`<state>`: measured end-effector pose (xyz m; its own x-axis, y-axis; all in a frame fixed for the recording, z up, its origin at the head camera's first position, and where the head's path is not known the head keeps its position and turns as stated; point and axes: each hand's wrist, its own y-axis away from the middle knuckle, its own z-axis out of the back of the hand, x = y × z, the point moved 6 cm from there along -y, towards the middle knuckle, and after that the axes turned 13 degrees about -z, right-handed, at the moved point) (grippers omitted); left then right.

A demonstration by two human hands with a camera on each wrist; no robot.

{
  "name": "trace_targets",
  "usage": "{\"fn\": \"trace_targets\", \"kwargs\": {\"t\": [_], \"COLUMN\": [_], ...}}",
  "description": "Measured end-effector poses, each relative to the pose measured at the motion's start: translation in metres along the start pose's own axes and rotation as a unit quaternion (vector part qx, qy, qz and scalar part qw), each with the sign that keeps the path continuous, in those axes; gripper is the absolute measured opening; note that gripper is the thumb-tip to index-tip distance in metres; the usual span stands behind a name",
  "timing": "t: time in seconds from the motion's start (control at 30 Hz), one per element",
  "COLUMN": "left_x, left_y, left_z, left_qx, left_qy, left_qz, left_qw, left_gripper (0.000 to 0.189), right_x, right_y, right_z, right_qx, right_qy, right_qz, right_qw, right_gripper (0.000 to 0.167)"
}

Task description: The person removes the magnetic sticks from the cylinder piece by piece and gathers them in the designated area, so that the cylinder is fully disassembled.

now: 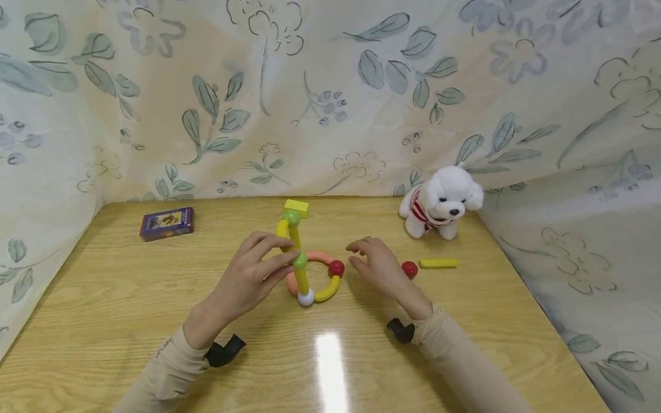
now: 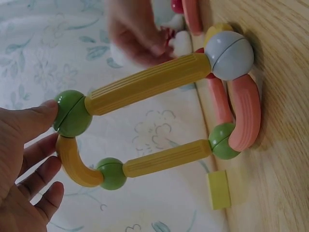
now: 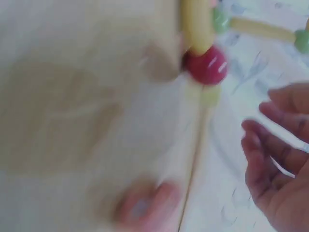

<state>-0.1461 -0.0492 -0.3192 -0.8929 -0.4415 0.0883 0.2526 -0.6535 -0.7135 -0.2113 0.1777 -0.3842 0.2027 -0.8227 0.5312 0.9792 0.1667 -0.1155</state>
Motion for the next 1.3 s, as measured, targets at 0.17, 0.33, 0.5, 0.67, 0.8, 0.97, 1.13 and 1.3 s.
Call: {"fn": "trace_targets", "kwargs": {"t": [0.17,0.33,0.5,0.67,0.8,0.97,1.13,1.3], "left_x": [-0.001,-0.004,-0.003,-0.001,-0.001,-0.002,0.005,0.029], "left_y": [0.003,0.003,-0.003,-0.005,-0.004,-0.004,-0.001,0.014], "left_z": [0.002,-0.002,-0.001,0.000,0.000,0.000,0.000,-0.003], "left_qx": [-0.015,-0.029,-0.022,-0.013,-0.009,-0.010,-0.033,-0.070], "left_qy": [-0.004,0.006,0.001,-0.003,-0.002,0.002,0.047,0.122], "left_qz": [-0.002,-0.007,-0.013,-0.013,-0.009,-0.005,0.024,0.137], "left_qw": [0.9999,0.9995,0.9997,0.9998,0.9999,0.9999,0.9981,0.9805], "left_gripper": [0.023,0.024,0.022,0.024,0.023,0.025,0.032,0.026], "right_x": [0.040,0.056,0.060,0.065,0.067,0.069,0.067,0.062], "right_y": [-0.020,-0.015,0.005,0.014,0.016,0.018,0.019,0.021], "right_z": [-0.018,-0.031,-0.036,-0.047,-0.054,-0.057,-0.054,-0.052], "right_qx": [0.095,0.146,0.193,0.192,0.174,0.167,0.157,0.151], "right_qy": [-0.082,-0.103,-0.097,-0.093,-0.088,-0.091,-0.088,-0.082], "right_qz": [0.000,0.000,0.016,0.062,0.084,0.095,0.081,0.048], "right_qw": [0.9921,0.9839,0.9762,0.9750,0.9772,0.9771,0.9803,0.9840], "right_gripper": [0.032,0.031,0.027,0.015,0.016,0.021,0.011,0.012]}}
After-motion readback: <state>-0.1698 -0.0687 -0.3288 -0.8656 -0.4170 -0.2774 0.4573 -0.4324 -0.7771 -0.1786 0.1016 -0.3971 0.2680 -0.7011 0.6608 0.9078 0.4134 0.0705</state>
